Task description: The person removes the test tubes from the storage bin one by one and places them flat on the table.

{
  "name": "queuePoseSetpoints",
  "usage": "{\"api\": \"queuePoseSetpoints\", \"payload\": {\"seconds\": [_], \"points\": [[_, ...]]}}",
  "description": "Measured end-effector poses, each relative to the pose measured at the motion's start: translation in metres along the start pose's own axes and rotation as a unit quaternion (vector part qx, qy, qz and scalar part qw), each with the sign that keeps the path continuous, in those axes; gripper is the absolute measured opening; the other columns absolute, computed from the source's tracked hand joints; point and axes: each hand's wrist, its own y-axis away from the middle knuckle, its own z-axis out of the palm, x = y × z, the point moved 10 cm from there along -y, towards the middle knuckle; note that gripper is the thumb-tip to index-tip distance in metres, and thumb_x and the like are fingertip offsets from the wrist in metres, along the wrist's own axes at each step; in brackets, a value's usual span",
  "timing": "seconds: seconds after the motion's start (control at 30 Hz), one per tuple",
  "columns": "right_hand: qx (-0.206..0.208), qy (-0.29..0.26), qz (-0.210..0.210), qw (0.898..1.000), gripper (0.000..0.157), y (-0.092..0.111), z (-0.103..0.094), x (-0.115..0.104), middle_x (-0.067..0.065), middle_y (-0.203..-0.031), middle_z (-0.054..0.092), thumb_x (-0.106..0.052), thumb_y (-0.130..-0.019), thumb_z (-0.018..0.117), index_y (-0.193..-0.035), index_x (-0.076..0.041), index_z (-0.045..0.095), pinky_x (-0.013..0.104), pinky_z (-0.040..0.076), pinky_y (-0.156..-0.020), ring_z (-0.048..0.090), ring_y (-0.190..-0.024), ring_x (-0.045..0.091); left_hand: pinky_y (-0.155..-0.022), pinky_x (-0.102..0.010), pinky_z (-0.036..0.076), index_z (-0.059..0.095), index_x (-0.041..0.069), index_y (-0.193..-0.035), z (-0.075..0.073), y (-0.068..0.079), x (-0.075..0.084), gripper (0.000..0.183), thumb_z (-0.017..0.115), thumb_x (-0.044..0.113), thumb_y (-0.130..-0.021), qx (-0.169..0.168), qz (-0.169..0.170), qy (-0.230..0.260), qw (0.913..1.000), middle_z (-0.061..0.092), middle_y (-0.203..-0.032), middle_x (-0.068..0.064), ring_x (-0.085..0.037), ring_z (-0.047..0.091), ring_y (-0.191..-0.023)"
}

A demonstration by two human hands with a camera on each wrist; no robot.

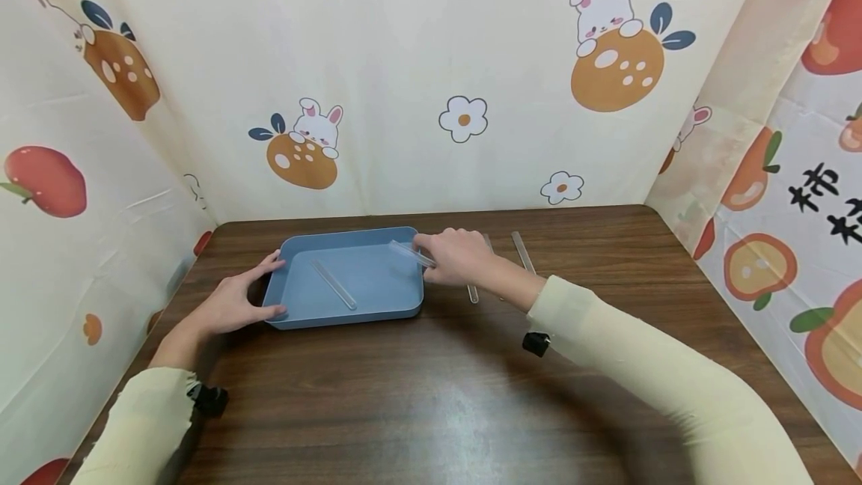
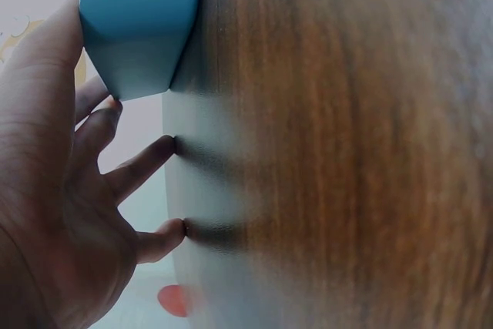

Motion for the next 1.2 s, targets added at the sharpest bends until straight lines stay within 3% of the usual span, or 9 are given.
{"api": "queuePoseSetpoints", "payload": {"seconds": [0.43, 0.8, 1.03, 1.2], "points": [[0.073, 0.001, 0.004, 0.997, 0.04, 0.028, -0.006, 0.019, -0.004, -0.08, 0.069, -0.023, -0.094, 0.077, -0.133, -0.026, 0.071, 0.031, 0.042, -0.049, 0.059, -0.065, 0.017, -0.122, -0.088, 0.037, 0.041, 0.008, -0.173, -0.001, -0.002, 0.0, 0.094, 0.087, 0.04, -0.097, -0.003, -0.007, 0.002, 1.0, 0.025, -0.189, -0.019, -0.063, 0.04, -0.161], [0.073, 0.008, 0.031, 0.997, 0.045, 0.045, -0.003, 0.044, -0.005, -0.078, 0.071, -0.022, -0.092, 0.079, -0.136, -0.026, 0.07, 0.035, 0.044, -0.053, 0.063, -0.066, 0.018, -0.121, -0.087, 0.039, 0.041, 0.008, -0.173, 0.001, -0.001, 0.0, 0.095, 0.087, 0.041, -0.096, 0.0, 0.0, -0.006, 1.0, 0.026, -0.188, -0.02, -0.063, 0.042, -0.16], [0.09, 0.0, 0.046, 0.995, 0.037, 0.054, -0.006, 0.064, -0.004, -0.075, 0.07, -0.019, -0.09, 0.078, -0.126, -0.023, 0.07, 0.04, 0.05, -0.052, 0.064, -0.066, 0.021, -0.121, -0.087, 0.039, 0.041, 0.008, -0.174, 0.0, -0.001, 0.001, 0.097, 0.088, 0.042, -0.096, -0.001, 0.001, -0.004, 1.0, 0.026, -0.188, -0.019, -0.063, 0.042, -0.16], [0.086, -0.012, 0.067, 0.994, 0.036, 0.062, -0.006, 0.079, -0.005, -0.072, 0.067, -0.019, -0.087, 0.075, -0.122, -0.024, 0.069, 0.04, 0.049, -0.053, 0.064, -0.068, 0.022, -0.118, -0.089, 0.039, 0.043, 0.012, -0.173, 0.0, 0.001, -0.005, 0.095, 0.087, 0.044, -0.096, 0.018, 0.015, 0.002, 0.9997, 0.027, -0.19, -0.012, -0.062, 0.043, -0.159]]}}
